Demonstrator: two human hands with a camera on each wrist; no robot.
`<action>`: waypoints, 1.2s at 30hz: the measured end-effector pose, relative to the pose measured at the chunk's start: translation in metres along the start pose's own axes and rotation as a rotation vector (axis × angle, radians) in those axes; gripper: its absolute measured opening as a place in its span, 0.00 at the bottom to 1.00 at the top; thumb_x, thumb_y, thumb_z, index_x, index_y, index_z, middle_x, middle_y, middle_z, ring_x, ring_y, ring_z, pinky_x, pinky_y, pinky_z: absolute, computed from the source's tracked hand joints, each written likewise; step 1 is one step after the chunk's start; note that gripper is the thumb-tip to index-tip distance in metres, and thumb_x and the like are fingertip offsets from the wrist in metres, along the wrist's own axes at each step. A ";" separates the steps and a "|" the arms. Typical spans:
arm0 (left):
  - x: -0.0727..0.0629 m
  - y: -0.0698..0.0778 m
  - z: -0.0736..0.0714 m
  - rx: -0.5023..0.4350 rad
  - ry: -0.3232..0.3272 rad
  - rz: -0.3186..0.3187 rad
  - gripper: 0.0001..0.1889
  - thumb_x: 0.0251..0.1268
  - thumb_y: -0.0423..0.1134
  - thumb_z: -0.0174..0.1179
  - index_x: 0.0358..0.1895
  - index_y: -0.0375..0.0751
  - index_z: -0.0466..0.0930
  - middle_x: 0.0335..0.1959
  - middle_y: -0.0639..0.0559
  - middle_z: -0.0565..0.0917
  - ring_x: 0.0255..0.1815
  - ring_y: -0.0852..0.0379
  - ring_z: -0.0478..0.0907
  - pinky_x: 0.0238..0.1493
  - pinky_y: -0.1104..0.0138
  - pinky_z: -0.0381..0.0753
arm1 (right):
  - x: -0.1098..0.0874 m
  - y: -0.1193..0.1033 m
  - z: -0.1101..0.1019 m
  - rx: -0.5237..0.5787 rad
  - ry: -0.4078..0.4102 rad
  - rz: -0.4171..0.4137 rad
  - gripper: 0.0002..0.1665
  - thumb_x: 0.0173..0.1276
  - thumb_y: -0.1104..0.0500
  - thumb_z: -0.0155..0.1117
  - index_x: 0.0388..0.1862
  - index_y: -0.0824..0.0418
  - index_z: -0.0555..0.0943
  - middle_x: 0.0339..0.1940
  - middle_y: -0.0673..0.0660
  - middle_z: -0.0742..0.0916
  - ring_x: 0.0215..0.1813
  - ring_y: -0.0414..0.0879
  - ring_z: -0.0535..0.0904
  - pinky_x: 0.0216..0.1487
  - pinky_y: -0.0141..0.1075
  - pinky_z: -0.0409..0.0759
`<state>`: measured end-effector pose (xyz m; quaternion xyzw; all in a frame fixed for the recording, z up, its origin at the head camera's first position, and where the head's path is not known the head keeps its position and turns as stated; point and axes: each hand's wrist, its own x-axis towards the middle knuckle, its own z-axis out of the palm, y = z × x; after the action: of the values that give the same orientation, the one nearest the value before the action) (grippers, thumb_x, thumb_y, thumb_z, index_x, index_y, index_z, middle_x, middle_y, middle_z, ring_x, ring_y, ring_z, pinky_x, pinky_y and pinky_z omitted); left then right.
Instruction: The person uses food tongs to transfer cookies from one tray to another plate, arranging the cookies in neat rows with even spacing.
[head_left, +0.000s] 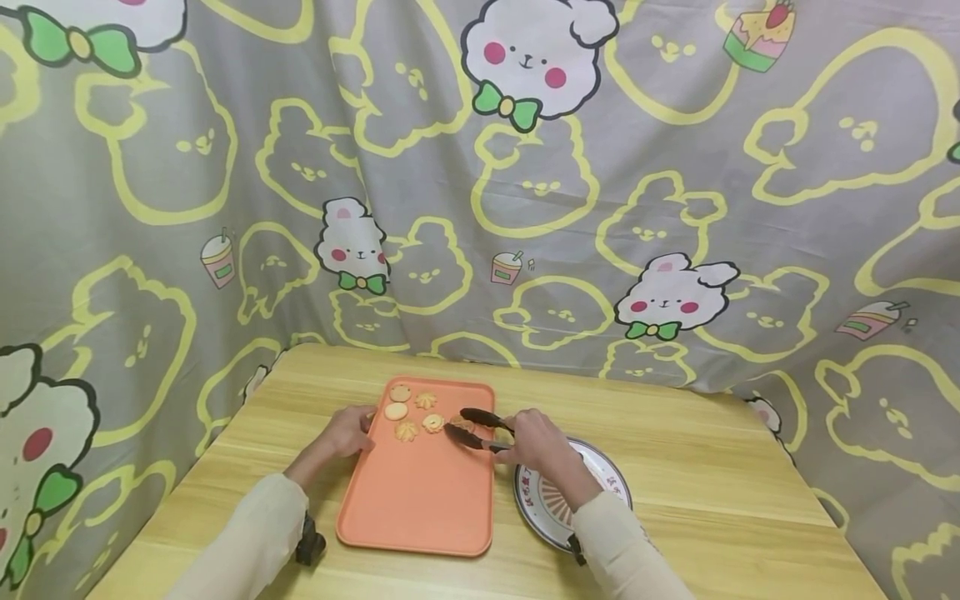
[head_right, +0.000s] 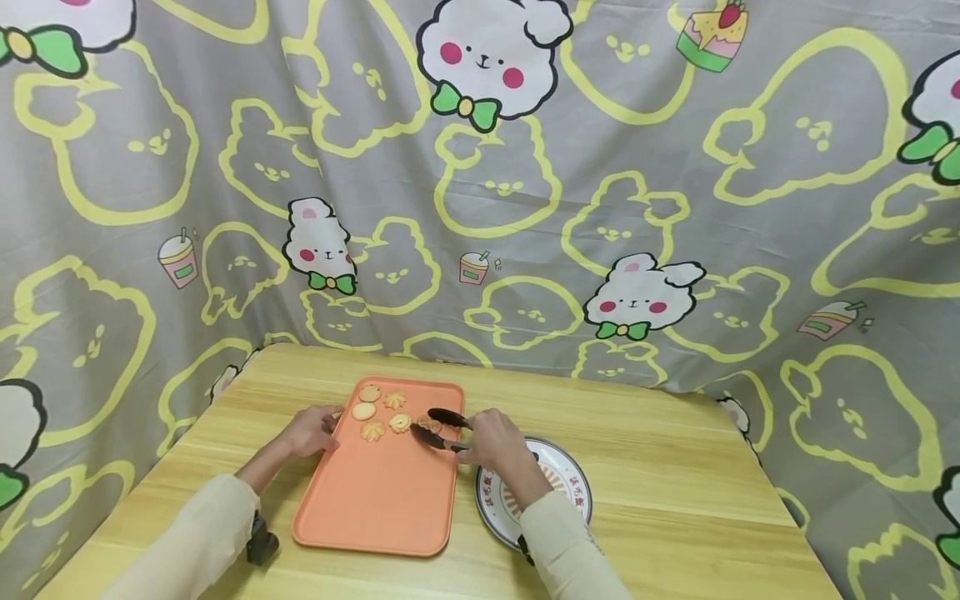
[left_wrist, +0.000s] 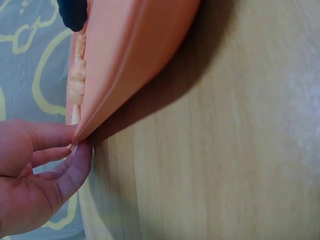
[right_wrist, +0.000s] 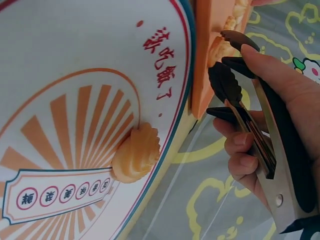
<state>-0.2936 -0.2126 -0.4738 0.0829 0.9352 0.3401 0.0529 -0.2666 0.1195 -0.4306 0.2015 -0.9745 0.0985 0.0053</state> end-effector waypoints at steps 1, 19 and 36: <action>0.000 0.000 0.000 0.002 -0.001 0.000 0.38 0.38 0.23 0.61 0.63 0.22 0.66 0.30 0.41 0.79 0.22 0.58 0.75 0.23 0.68 0.78 | 0.000 0.000 0.000 0.006 -0.004 0.005 0.38 0.45 0.41 0.76 0.51 0.64 0.83 0.40 0.61 0.87 0.40 0.51 0.81 0.43 0.44 0.82; 0.002 0.000 0.000 0.004 0.002 0.004 0.38 0.39 0.22 0.61 0.63 0.22 0.66 0.29 0.42 0.78 0.19 0.58 0.75 0.22 0.67 0.78 | -0.002 0.004 -0.006 0.049 -0.024 0.026 0.38 0.46 0.44 0.76 0.54 0.62 0.82 0.44 0.60 0.87 0.34 0.44 0.74 0.33 0.35 0.73; 0.001 0.000 0.000 0.012 -0.015 -0.010 0.38 0.41 0.23 0.61 0.64 0.23 0.65 0.31 0.42 0.79 0.21 0.58 0.75 0.24 0.67 0.78 | -0.026 0.025 -0.030 0.053 -0.040 0.103 0.40 0.48 0.44 0.75 0.60 0.60 0.78 0.48 0.62 0.86 0.38 0.47 0.77 0.38 0.38 0.77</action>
<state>-0.2948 -0.2127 -0.4739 0.0811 0.9372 0.3337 0.0612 -0.2531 0.1578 -0.4071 0.1532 -0.9805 0.1204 -0.0246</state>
